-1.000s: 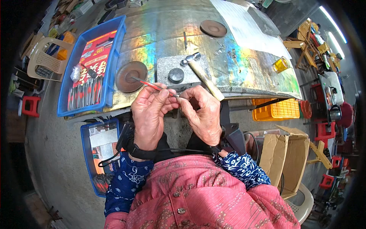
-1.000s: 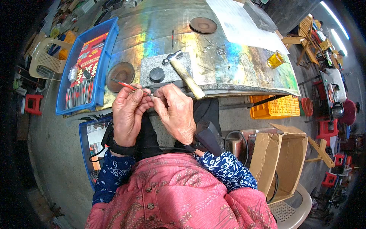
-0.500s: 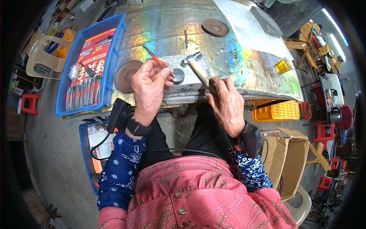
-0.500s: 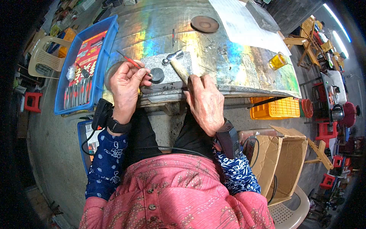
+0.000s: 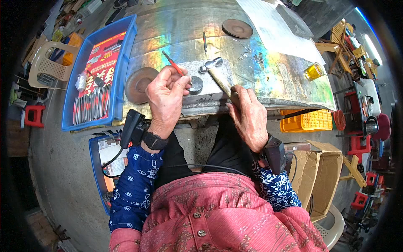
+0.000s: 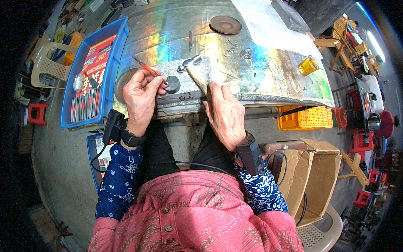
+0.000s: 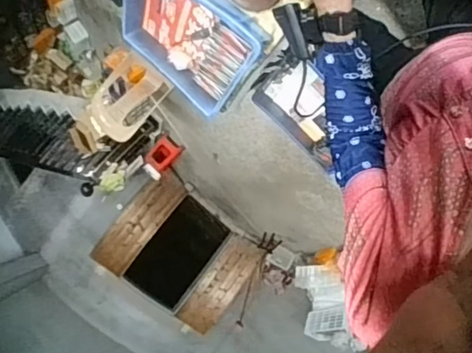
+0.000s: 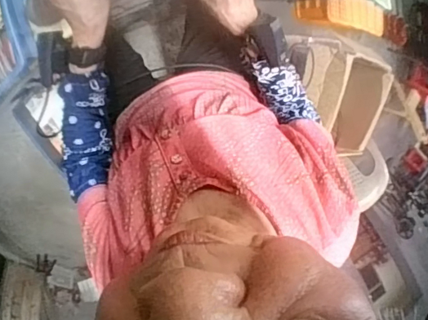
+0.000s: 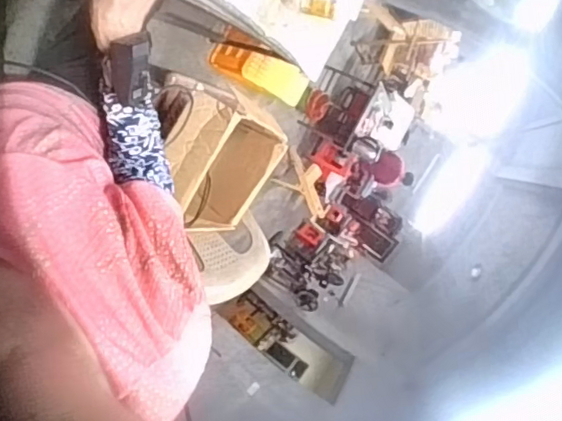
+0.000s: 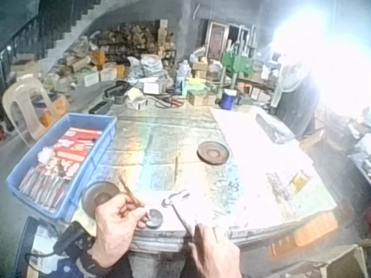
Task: The person repeatedly picks up small metal rods from a blue tray, places each on a metal block, and strikes it with a hammer. After each strike, the rod is returned to the tray. The cycle continues throughout the clip.
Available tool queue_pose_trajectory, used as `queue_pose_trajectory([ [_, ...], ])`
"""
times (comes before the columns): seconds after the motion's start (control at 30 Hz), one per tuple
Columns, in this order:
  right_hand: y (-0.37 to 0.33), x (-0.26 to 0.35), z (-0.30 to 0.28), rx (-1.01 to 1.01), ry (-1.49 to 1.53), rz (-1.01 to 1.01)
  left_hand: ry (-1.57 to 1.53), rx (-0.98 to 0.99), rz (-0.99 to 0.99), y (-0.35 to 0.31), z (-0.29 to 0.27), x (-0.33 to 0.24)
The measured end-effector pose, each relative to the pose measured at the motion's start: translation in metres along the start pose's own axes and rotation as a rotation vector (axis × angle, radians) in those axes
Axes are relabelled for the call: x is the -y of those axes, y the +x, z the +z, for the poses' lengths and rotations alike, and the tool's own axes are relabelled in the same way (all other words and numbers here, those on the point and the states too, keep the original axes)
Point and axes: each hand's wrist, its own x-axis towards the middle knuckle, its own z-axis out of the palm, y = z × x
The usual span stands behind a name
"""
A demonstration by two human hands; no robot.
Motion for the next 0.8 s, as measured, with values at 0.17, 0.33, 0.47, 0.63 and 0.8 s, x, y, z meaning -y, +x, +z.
queue_pose_trajectory([
  [0.17, 0.000, -0.001, 0.002, -0.008, -0.005, -0.002, 0.053, 0.001, 0.029, -0.002, 0.001, -0.001],
  [0.33, -0.001, 0.000, 0.006, -0.011, -0.091, 0.004, 0.345, -0.010, 0.252, -0.009, 0.007, -0.003],
  [0.47, 0.004, 0.005, 0.003, -0.060, -0.162, -0.017, 0.502, -0.014, 0.368, -0.008, 0.009, -0.006],
  [0.63, 0.016, 0.018, -0.041, -0.150, 0.159, 0.086, 0.499, -0.013, 0.336, -0.009, 0.008, -0.007],
  [0.8, 0.017, 0.042, -0.092, -0.148, 0.220, -0.116, 0.507, -0.022, 0.352, -0.009, 0.008, -0.006],
])
